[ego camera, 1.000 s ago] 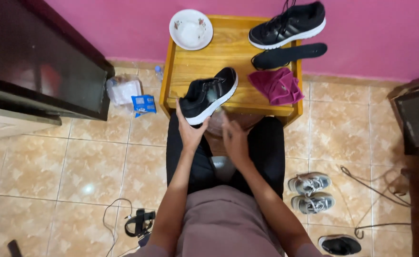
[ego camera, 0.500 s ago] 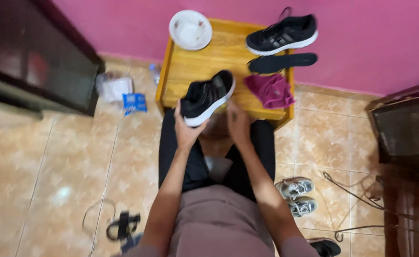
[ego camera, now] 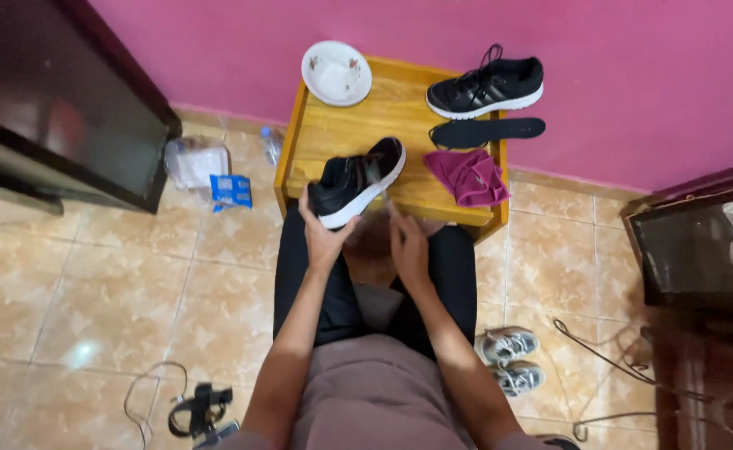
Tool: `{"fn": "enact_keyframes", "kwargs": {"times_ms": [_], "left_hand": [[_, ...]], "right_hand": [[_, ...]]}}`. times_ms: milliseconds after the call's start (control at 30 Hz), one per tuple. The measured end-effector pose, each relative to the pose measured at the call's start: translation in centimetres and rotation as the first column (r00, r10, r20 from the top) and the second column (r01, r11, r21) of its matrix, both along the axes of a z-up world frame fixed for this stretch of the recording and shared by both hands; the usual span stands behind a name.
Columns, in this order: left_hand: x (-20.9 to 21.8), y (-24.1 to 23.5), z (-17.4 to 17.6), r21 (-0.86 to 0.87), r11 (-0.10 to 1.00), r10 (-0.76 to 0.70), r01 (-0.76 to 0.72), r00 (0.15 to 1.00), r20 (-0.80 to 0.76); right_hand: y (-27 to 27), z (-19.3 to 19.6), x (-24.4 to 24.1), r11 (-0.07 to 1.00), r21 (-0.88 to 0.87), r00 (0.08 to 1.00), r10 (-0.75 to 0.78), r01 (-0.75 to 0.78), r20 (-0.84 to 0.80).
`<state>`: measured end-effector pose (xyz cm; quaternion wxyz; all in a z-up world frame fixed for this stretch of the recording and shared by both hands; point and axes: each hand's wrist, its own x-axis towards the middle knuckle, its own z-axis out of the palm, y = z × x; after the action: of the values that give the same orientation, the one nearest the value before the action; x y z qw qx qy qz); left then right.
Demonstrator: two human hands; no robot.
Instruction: The person scrubs a black sneaker with a brush while seated. The shoe is held in the left hand and scrubbed with the right hand using repetitive strokes on the upper and sole.
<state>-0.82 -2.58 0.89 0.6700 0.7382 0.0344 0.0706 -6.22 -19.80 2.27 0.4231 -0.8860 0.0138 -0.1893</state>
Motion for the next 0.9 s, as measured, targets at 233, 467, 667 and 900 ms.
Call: {"fn": "enact_keyframes", "kwargs": {"times_ms": [233,467,667,900], "left_hand": [[0.0,-0.3,0.1,-0.045,0.998,0.049,-0.05,0.999,-0.012],[1.2,-1.3,3.6,0.21,0.978,-0.033,-0.013,0.976,0.215],[2.0,-3.0,7.6,0.388,0.921,-0.106,-0.006,0.958,0.267],[2.4,-5.0,8.7,0.581,0.812,-0.193,0.05,0.963,0.187]], "right_hand": [[1.4,1.4,-1.1,0.976,-0.214,0.998,0.055,-0.049,0.024],[1.1,3.6,-1.4,1.0,-0.019,1.0,0.016,-0.016,0.013],[2.6,8.3,-2.5,0.999,0.017,0.999,-0.036,0.036,0.013],[2.8,8.2,-3.8,0.993,-0.057,0.992,-0.102,0.106,0.073]]}}
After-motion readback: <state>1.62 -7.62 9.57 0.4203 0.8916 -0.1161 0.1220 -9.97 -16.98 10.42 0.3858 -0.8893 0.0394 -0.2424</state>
